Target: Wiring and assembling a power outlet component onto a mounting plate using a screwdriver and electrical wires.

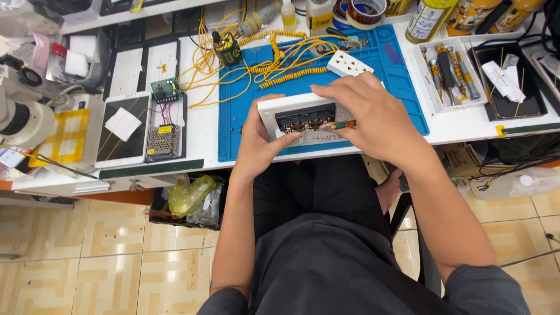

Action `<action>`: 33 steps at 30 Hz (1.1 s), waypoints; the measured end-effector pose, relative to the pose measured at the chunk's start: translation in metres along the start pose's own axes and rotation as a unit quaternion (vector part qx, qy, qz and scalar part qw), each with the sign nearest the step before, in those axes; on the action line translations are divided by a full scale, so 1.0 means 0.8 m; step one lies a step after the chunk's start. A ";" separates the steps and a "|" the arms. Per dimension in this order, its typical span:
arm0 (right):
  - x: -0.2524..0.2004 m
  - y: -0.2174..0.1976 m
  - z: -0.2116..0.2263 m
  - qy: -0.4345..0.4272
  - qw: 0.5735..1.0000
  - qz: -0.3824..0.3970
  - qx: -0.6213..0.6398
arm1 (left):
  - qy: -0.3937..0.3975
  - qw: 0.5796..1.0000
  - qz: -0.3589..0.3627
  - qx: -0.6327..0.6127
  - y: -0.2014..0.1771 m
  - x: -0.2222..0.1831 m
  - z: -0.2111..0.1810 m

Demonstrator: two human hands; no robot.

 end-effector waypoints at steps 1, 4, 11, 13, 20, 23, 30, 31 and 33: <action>-0.001 -0.002 -0.002 -0.002 1.000 -0.003 -0.003 | 0.005 1.000 0.000 0.000 -0.001 -0.002 0.001; -0.001 0.001 -0.004 -0.006 1.000 0.008 -0.016 | -0.021 1.000 0.004 -0.017 -0.006 -0.009 0.013; -0.006 0.006 0.000 -0.020 0.997 -0.026 -0.066 | 0.016 0.999 -0.033 -0.004 -0.002 -0.014 0.016; -0.007 0.003 0.001 -0.021 0.997 -0.026 -0.063 | 0.010 1.000 -0.022 -0.003 0.000 -0.013 0.008; -0.001 0.013 0.003 -0.001 0.996 -0.062 -0.066 | 0.015 0.995 -0.094 0.031 0.012 -0.015 0.015; 0.001 0.016 0.006 -0.002 0.993 -0.084 -0.088 | 0.030 0.993 -0.108 0.048 0.012 -0.016 0.023; -0.004 -0.014 0.032 -0.002 0.994 -0.111 0.011 | 0.069 0.991 -0.108 0.042 0.018 -0.016 0.004; -0.002 -0.008 0.028 -0.004 0.994 -0.110 0.014 | 0.069 0.990 -0.111 0.044 0.018 -0.015 0.013; 0.001 0.002 0.018 0.000 0.993 -0.117 -0.006 | 0.077 0.986 -0.142 0.046 0.016 -0.014 0.031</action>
Point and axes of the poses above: each hand's wrist, its own x-axis towards the middle knuckle, its own y-axis out of the palm, z = x × y, the point moved 3 cm from there along x, towards the middle knuckle, and after that the axes turned 1 degree about -x, right-handed, at the moved point
